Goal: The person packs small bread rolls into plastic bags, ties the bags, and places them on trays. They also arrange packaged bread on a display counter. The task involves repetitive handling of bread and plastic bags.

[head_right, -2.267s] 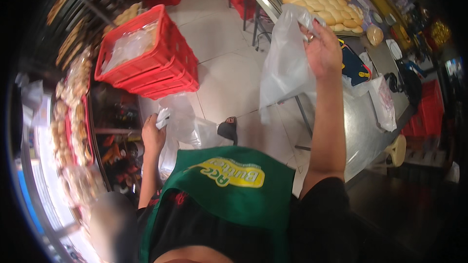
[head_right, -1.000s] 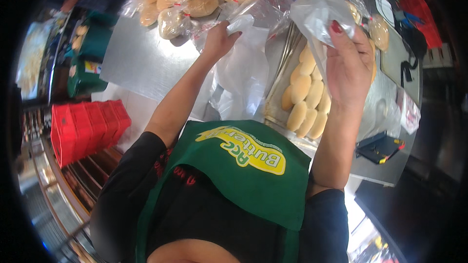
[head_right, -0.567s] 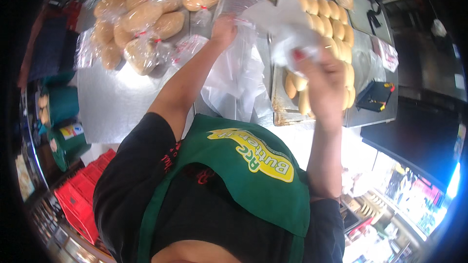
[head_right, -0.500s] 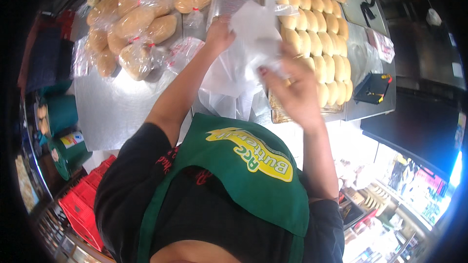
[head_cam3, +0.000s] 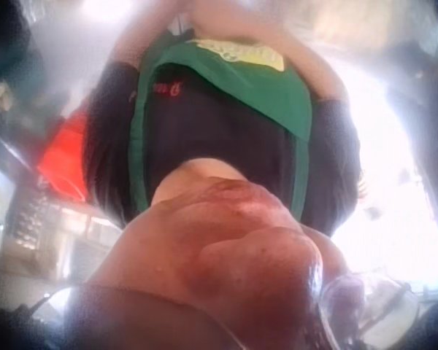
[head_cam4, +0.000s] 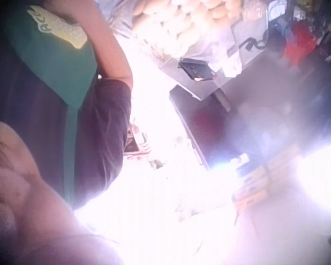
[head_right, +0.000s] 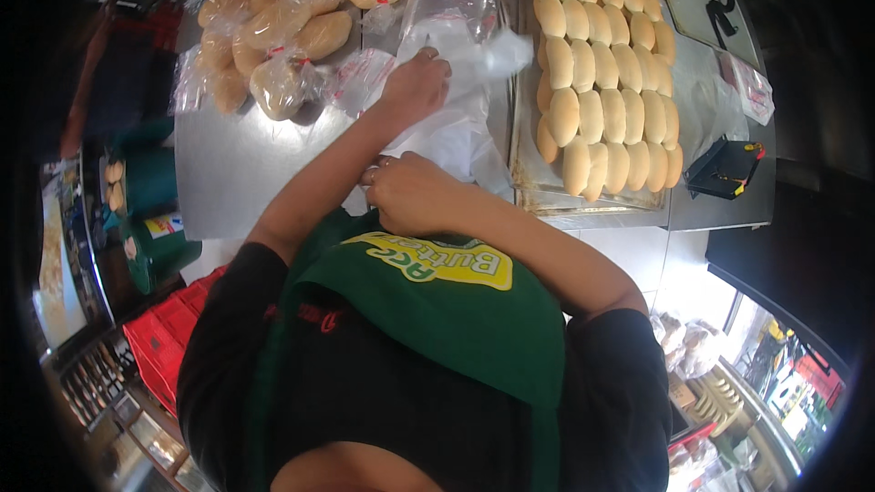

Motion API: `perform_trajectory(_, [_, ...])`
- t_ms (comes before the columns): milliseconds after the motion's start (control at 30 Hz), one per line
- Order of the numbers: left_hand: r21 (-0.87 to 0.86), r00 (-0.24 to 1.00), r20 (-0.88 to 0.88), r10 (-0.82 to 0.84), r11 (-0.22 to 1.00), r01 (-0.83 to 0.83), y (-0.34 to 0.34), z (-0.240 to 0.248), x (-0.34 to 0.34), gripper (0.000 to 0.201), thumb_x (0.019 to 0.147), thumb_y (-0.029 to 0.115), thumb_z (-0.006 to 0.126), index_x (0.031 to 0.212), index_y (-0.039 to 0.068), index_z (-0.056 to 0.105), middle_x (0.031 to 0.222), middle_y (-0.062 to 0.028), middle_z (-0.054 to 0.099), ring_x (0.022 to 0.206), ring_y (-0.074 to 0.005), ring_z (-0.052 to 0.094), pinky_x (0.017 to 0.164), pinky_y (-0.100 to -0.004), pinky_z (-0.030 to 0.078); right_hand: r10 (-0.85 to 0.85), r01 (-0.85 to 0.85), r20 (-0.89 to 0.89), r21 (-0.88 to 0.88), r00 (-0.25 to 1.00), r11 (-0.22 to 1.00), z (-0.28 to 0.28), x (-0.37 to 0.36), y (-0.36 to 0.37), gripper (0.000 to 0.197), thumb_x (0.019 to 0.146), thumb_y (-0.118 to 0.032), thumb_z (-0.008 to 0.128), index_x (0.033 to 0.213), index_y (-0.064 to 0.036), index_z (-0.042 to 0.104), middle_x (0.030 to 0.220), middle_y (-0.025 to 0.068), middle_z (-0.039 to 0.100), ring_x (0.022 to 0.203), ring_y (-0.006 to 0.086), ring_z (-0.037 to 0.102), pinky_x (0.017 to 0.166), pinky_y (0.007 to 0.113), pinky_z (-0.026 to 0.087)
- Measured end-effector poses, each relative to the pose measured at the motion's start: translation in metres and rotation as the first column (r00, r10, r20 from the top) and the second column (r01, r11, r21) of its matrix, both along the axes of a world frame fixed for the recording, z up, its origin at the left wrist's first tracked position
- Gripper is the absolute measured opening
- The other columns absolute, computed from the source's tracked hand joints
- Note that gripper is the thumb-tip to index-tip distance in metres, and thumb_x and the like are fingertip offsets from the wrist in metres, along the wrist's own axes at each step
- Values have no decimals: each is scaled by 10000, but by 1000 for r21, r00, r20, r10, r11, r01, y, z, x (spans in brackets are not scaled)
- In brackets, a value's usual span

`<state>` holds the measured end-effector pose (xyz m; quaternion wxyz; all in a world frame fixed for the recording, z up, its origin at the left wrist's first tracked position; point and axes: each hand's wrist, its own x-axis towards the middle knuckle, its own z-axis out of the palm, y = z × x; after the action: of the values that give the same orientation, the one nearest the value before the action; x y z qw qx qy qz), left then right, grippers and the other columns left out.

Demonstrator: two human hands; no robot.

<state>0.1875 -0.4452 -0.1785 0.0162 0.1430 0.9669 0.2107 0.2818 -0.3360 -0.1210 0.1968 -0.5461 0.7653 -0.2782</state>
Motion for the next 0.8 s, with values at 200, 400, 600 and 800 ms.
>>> perform_trajectory(200, [584,937,187,295,733,-348,-50,35,-10,368,889,180,589,1199,-15,550,1160,-210,628,923,-366,670,794,-403,564,50,99,334,-415,941,905,88,-29,51,565,782,-204,691,1290,-35,513,1328,183,552,1198,366,539,976,429,455])
perform_trajectory(400, [874,885,310,-347,-261,-409,-67,86,24,411,981,208,520,1298,-49,469,1193,-175,623,1000,-300,660,853,-452,557,666,-277,51,-884,744,377,171,-33,110,463,858,-251,689,1211,32,588,1249,233,597,1231,399,528,1028,468,422])
perform_trajectory(600, [898,909,376,-180,-171,-406,-53,104,51,349,996,182,494,1266,-38,512,1176,-149,636,1028,-241,652,852,-388,556,-457,406,77,-602,886,687,110,-102,94,535,767,-81,700,1273,27,566,1217,166,639,1184,220,560,981,362,432])
perform_trajectory(800, [775,887,425,183,433,-461,-74,128,20,331,925,202,609,1172,-16,576,998,-97,677,891,-195,655,757,-320,525,-302,529,690,-139,658,837,33,-153,99,321,865,-84,684,1164,2,606,980,31,667,807,101,597,750,215,469])
